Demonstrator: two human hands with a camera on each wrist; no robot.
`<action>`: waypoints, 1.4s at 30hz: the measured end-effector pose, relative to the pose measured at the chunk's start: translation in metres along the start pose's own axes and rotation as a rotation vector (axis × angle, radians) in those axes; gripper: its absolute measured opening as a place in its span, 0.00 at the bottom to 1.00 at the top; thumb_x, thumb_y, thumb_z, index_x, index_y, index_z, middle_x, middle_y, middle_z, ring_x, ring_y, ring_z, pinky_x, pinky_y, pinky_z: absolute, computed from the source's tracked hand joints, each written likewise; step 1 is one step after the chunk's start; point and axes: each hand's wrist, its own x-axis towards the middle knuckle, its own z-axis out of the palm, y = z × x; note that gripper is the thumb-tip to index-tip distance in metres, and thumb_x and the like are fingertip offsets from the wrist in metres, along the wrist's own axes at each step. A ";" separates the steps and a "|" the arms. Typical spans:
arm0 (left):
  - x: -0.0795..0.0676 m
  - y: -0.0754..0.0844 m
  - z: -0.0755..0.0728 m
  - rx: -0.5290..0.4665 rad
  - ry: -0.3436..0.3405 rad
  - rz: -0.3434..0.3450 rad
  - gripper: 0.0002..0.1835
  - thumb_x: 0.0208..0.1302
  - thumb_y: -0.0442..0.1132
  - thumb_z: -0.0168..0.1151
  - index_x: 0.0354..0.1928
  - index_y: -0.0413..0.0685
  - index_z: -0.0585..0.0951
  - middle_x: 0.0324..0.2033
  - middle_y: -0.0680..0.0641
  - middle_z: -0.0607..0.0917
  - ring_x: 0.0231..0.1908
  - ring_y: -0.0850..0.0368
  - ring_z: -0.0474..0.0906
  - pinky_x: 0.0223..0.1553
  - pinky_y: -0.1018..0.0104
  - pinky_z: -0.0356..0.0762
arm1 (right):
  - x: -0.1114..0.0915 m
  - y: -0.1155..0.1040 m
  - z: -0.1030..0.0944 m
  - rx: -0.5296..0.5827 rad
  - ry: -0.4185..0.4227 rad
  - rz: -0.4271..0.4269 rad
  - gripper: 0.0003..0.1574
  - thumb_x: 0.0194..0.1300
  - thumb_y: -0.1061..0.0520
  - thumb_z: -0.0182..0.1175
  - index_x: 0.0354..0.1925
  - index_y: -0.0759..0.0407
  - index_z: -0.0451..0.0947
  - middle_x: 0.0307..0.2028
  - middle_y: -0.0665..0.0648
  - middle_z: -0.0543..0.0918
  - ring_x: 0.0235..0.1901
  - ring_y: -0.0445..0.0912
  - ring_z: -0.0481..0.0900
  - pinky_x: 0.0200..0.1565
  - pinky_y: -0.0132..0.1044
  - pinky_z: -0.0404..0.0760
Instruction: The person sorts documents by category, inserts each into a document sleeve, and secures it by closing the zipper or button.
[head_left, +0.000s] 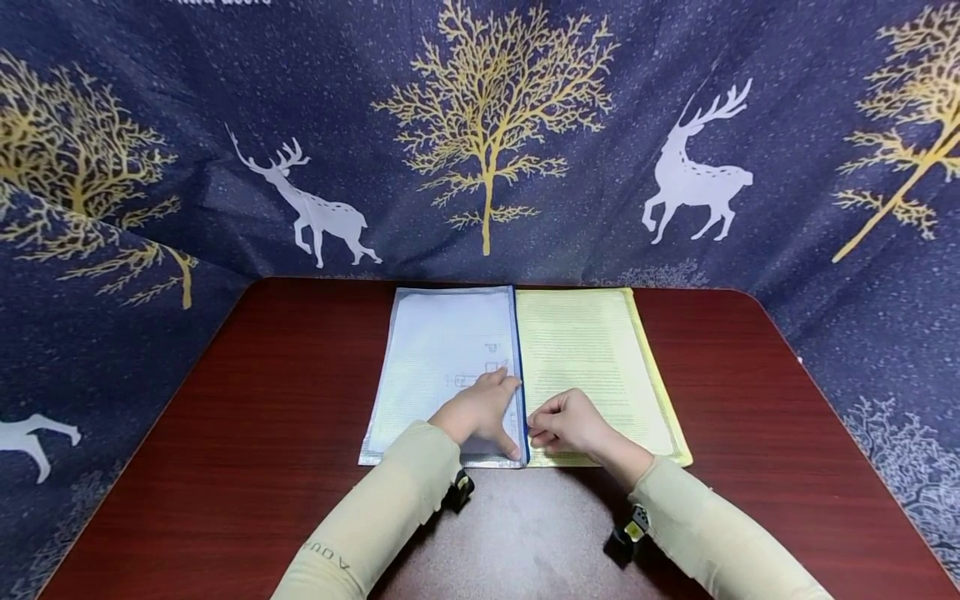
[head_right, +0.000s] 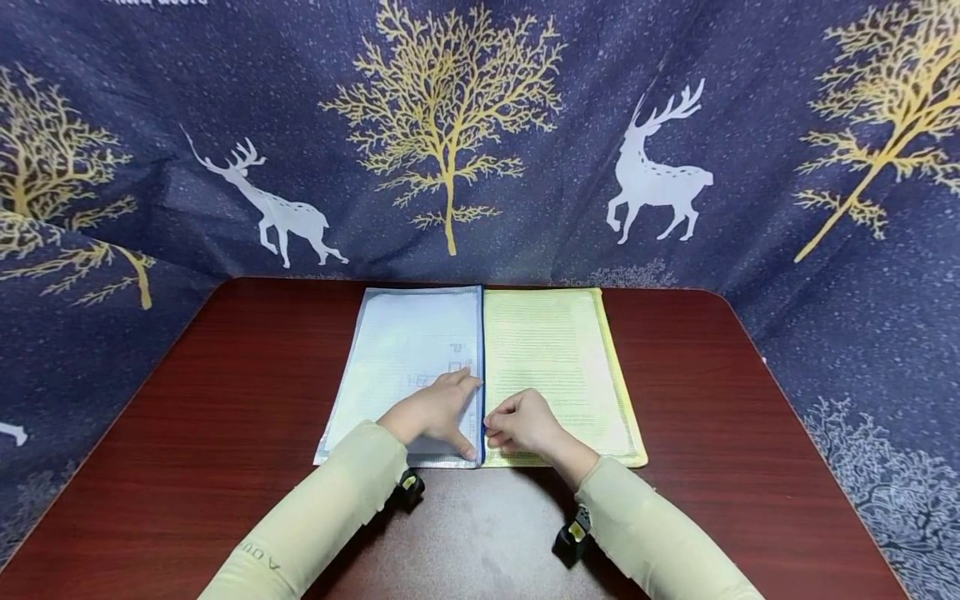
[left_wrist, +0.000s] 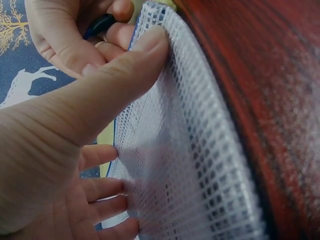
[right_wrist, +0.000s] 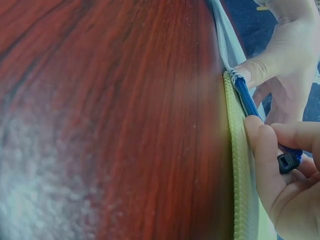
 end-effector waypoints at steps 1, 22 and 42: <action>0.000 0.000 0.000 -0.001 -0.001 0.001 0.63 0.30 0.58 0.80 0.70 0.48 0.57 0.72 0.38 0.51 0.72 0.44 0.48 0.68 0.49 0.58 | 0.000 0.000 0.000 0.008 0.005 0.006 0.12 0.60 0.66 0.59 0.37 0.78 0.80 0.24 0.62 0.86 0.19 0.40 0.82 0.22 0.33 0.81; -0.002 -0.003 0.002 0.000 0.001 0.016 0.68 0.30 0.59 0.79 0.72 0.41 0.52 0.73 0.38 0.49 0.73 0.44 0.46 0.70 0.53 0.53 | 0.015 -0.002 0.002 0.130 0.080 0.029 0.13 0.59 0.69 0.58 0.39 0.81 0.77 0.21 0.58 0.84 0.19 0.41 0.82 0.22 0.31 0.81; -0.004 -0.001 0.000 -0.002 -0.011 0.004 0.68 0.30 0.59 0.79 0.72 0.41 0.52 0.73 0.38 0.49 0.73 0.44 0.46 0.70 0.52 0.53 | 0.028 -0.009 0.000 0.171 0.131 0.048 0.13 0.61 0.69 0.56 0.41 0.81 0.76 0.21 0.58 0.84 0.20 0.42 0.82 0.25 0.31 0.82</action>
